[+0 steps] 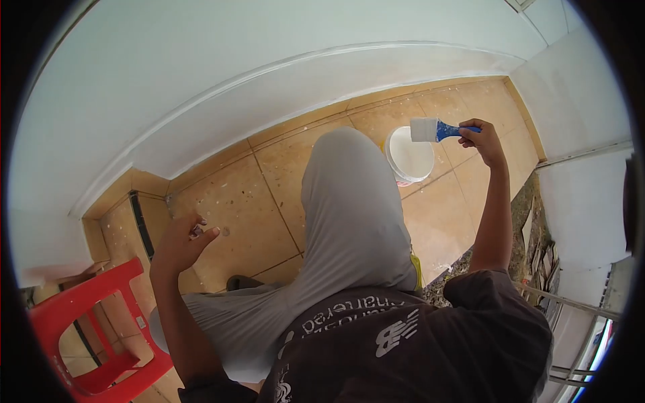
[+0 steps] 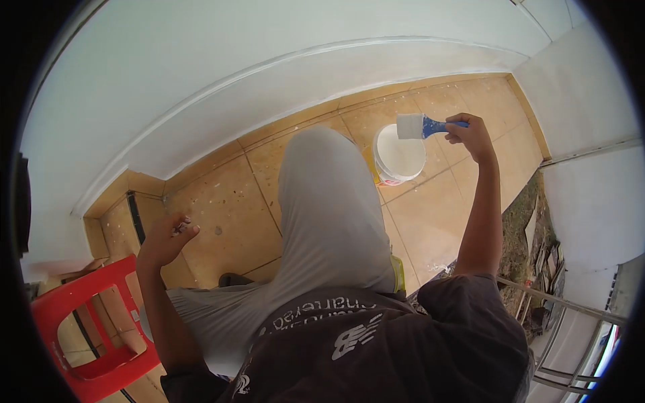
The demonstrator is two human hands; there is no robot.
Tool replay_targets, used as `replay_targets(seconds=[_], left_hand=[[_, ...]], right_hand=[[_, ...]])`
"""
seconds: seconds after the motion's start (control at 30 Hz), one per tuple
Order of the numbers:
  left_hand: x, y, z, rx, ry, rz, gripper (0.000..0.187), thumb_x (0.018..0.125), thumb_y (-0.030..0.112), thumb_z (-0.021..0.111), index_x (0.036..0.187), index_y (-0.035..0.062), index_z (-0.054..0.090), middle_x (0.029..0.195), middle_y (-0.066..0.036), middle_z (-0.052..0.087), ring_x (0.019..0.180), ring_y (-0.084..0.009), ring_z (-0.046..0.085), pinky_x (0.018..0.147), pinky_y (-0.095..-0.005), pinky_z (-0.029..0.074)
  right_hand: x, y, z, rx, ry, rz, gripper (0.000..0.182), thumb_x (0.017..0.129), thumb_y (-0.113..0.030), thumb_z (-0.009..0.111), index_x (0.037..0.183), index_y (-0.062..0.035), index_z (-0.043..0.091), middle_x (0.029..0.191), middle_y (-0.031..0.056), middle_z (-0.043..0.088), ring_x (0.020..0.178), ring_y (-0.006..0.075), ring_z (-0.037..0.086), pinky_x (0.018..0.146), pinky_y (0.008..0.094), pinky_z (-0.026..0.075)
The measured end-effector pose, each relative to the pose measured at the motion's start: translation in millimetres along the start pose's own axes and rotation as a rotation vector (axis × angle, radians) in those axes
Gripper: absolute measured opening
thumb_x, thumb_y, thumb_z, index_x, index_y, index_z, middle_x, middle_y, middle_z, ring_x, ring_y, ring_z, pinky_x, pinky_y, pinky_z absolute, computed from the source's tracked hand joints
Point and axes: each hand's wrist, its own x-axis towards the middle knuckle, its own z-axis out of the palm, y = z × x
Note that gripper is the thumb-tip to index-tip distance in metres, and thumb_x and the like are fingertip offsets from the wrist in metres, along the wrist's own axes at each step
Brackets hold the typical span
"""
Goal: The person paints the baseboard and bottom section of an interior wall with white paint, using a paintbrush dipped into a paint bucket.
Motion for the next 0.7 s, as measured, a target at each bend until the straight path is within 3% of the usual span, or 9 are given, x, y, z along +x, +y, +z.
replay_targets(seconds=[0.27,0.33,0.37,0.4,0.47,0.57,0.7], left_hand=[[15.4,0.8,11.8,0.031,-0.024,-0.054,0.051,0.082,0.042,0.071,0.101,-0.0051,0.064,0.076,-0.014,0.063,0.072,-0.0219,0.061,0.067,-0.0339,0.048],[21.3,-1.2,15.9,0.045,-0.051,-0.052,0.051,0.082,0.042,0.07,0.101,-0.0051,0.064,0.076,-0.014,0.063,0.072,-0.0213,0.061,0.067,-0.0336,0.048],[24.0,-2.2,18.3,0.056,-0.06,-0.055,0.051,0.082,0.042,0.07,0.101,-0.005,0.064,0.076,-0.013,0.063,0.071,-0.0211,0.061,0.067,-0.0334,0.048],[26.0,-3.9,20.3,0.067,-0.068,-0.059,0.051,0.082,0.042,0.07,0.101,-0.0049,0.064,0.076,-0.013,0.063,0.071,-0.0208,0.061,0.067,-0.0333,0.048],[27.9,-6.1,20.8,0.072,-0.072,-0.071,0.05,0.082,0.042,0.07,0.101,-0.0047,0.064,0.075,-0.013,0.063,0.071,-0.0204,0.06,0.066,-0.0331,0.048],[22.6,-9.2,21.7,0.046,-0.068,-0.089,0.05,0.083,0.042,0.07,0.1,-0.0045,0.064,0.074,-0.012,0.062,0.07,-0.0196,0.059,0.066,-0.0331,0.047],[17.3,-10.3,20.2,0.02,-0.044,-0.086,0.048,0.083,0.04,0.071,0.099,-0.0045,0.064,0.072,-0.011,0.06,0.068,-0.0187,0.058,0.065,-0.033,0.047]], right_hand=[[30.2,75.5,43.3,-0.159,-0.118,0.072,0.018,0.075,-0.004,0.07,0.089,0.0058,0.068,0.068,0.0109,0.067,0.055,0.0139,0.064,0.053,0.0257,0.053],[44.7,106.2,83.6,-0.267,-0.027,0.073,0.017,0.071,-0.005,0.069,0.084,0.0054,0.068,0.062,0.0112,0.065,0.05,0.0141,0.062,0.05,0.0274,0.051],[57.2,136.3,102.8,-0.389,0.01,0.024,0.02,0.069,-0.01,0.07,0.085,0.0027,0.07,0.068,0.0155,0.068,0.058,0.0205,0.067,0.058,0.0316,0.054],[59.8,154.6,120.9,-0.5,0.08,-0.038,0.02,0.068,-0.014,0.07,0.085,-0.0036,0.072,0.085,0.0189,0.07,0.082,0.0324,0.069,0.075,0.038,0.055],[62.5,187.4,148.0,-0.558,0.157,-0.078,0.02,0.067,-0.014,0.071,0.085,-0.0041,0.072,0.085,0.0189,0.07,0.082,0.0328,0.068,0.076,0.0383,0.054],[58.6,185.1,152.8,-0.54,0.193,-0.013,0.021,0.067,-0.014,0.07,0.085,-0.0037,0.072,0.082,0.0189,0.07,0.08,0.0328,0.069,0.074,0.0392,0.055],[58.1,156.7,103.4,-0.22,0.193,0.2,0.018,0.067,-0.014,0.07,0.081,-0.0013,0.071,0.072,0.014,0.069,0.066,0.022,0.067,0.061,0.0329,0.052]])
